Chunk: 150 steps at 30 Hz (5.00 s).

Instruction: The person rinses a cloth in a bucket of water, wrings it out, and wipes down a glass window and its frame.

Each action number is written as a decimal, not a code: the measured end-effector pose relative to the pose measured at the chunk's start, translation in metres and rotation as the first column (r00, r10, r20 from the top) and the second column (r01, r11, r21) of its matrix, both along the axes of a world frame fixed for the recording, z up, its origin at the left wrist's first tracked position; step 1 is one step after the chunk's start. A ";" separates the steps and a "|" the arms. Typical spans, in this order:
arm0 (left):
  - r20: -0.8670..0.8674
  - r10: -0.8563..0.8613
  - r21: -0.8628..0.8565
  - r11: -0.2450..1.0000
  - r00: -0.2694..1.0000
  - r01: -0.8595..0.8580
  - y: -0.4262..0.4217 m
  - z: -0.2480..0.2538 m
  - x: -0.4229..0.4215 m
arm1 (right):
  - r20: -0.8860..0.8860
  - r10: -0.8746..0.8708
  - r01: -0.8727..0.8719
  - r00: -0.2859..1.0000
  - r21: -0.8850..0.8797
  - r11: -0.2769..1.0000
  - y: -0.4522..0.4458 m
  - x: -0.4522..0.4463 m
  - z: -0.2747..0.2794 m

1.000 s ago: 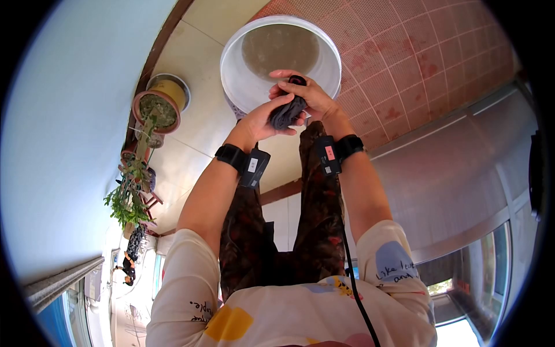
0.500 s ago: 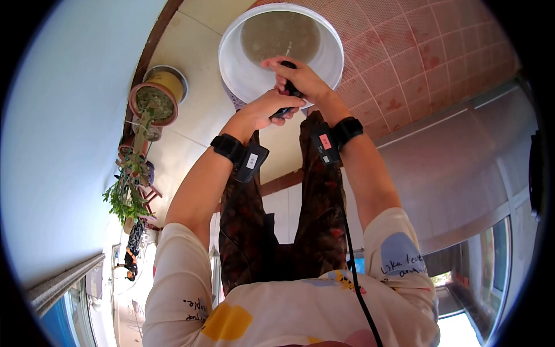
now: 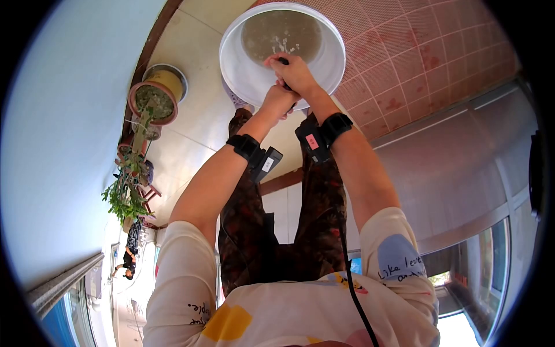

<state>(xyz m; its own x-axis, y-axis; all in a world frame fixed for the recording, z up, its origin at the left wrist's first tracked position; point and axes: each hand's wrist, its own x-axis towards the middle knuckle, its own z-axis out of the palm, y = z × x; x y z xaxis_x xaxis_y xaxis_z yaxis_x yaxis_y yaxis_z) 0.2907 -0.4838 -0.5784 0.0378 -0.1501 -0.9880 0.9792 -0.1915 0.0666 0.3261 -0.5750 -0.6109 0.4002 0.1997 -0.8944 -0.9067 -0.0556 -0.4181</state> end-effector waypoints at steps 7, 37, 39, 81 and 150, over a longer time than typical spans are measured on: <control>-0.007 0.004 0.022 1.000 1.000 -0.004 -0.002 -0.004 -0.003 | 0.016 0.023 -0.022 1.000 -0.029 0.999 0.000 -0.003 -0.007; 0.276 -0.462 0.244 0.882 0.843 0.404 -0.005 0.283 0.013 | 0.050 -0.190 0.178 0.980 0.190 0.966 -0.004 -0.006 0.231; 0.502 -0.237 0.125 0.972 0.832 0.201 0.015 0.299 0.007 | 0.069 -0.096 0.079 0.993 0.223 0.972 -0.006 0.004 0.267; 0.863 -0.505 0.500 0.856 -0.006 -0.133 -0.132 0.505 -0.014 | 0.144 -0.348 0.265 0.926 0.409 0.873 -0.190 -0.025 0.468; 0.882 0.204 -0.353 0.883 0.424 0.309 -1.096 0.594 0.994 | 0.359 -0.689 0.505 0.629 0.485 0.714 -1.247 0.831 0.567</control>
<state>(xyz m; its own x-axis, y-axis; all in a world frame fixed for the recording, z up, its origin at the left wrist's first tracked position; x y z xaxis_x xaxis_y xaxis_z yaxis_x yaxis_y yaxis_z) 1.2846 -1.5794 0.0160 0.8108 -0.5417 -0.2218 0.2996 0.0585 0.9523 1.1574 -1.8225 -0.0441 0.8809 -0.0223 -0.4728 -0.3520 0.6370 -0.6858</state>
